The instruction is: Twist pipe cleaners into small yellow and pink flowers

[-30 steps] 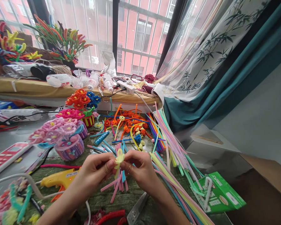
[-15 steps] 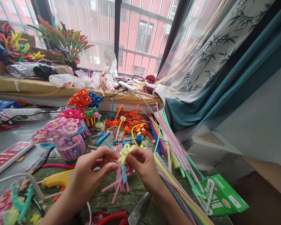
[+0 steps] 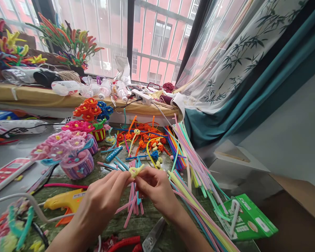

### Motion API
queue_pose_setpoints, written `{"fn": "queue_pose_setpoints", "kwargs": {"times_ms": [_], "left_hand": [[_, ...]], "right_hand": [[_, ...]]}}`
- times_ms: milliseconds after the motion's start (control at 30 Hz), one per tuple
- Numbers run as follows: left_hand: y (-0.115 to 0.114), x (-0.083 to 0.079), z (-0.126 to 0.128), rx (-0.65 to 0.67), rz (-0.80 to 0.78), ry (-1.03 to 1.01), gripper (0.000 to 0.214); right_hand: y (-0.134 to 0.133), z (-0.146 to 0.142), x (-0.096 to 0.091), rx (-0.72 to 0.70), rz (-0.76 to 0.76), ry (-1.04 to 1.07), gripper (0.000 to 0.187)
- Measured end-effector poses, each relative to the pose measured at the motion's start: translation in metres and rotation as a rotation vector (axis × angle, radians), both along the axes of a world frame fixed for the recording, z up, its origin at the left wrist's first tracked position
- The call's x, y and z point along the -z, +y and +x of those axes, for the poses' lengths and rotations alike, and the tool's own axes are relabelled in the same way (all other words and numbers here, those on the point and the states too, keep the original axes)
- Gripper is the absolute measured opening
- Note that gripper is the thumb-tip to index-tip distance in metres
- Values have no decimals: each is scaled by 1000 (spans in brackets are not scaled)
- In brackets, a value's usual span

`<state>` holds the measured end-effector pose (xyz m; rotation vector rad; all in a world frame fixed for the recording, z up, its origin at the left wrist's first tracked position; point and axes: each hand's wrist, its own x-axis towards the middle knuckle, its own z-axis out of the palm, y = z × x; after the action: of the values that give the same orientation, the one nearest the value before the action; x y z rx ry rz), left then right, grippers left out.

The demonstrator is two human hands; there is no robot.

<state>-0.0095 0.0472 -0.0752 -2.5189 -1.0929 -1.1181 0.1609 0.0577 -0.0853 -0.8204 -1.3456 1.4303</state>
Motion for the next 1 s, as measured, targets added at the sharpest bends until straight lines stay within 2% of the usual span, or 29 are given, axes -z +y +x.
{"fn": "queue_pose_setpoints", "kwargs": {"times_ms": [200, 300, 533, 633, 733, 833, 933, 1000], "left_hand": [[-3, 0, 4, 95, -86, -48, 15], [-5, -6, 5, 64, -192, -176, 17], [-9, -19, 17, -38, -717, -620, 37], [-14, -20, 23, -47, -831, -785, 39], [-16, -19, 24, 0, -929, -908, 42], [-15, -17, 22, 100, -1077, -993, 47], [-13, -15, 20, 130, -1129, -1035, 46], [-11, -15, 18, 122, -1093, -1003, 45]], "right_hand": [[-2, 2, -5, -9, 120, -115, 15], [-3, 4, -9, 7, 163, -164, 11], [-4, 6, -15, 19, 251, -193, 9], [-6, 6, -15, 34, 293, -191, 9], [-7, 5, -14, 37, 327, -179, 9], [-7, 5, -11, 45, 361, -165, 8], [-6, 4, -9, 75, 408, -162, 8], [-5, 4, -8, 99, 429, -157, 8]]}}
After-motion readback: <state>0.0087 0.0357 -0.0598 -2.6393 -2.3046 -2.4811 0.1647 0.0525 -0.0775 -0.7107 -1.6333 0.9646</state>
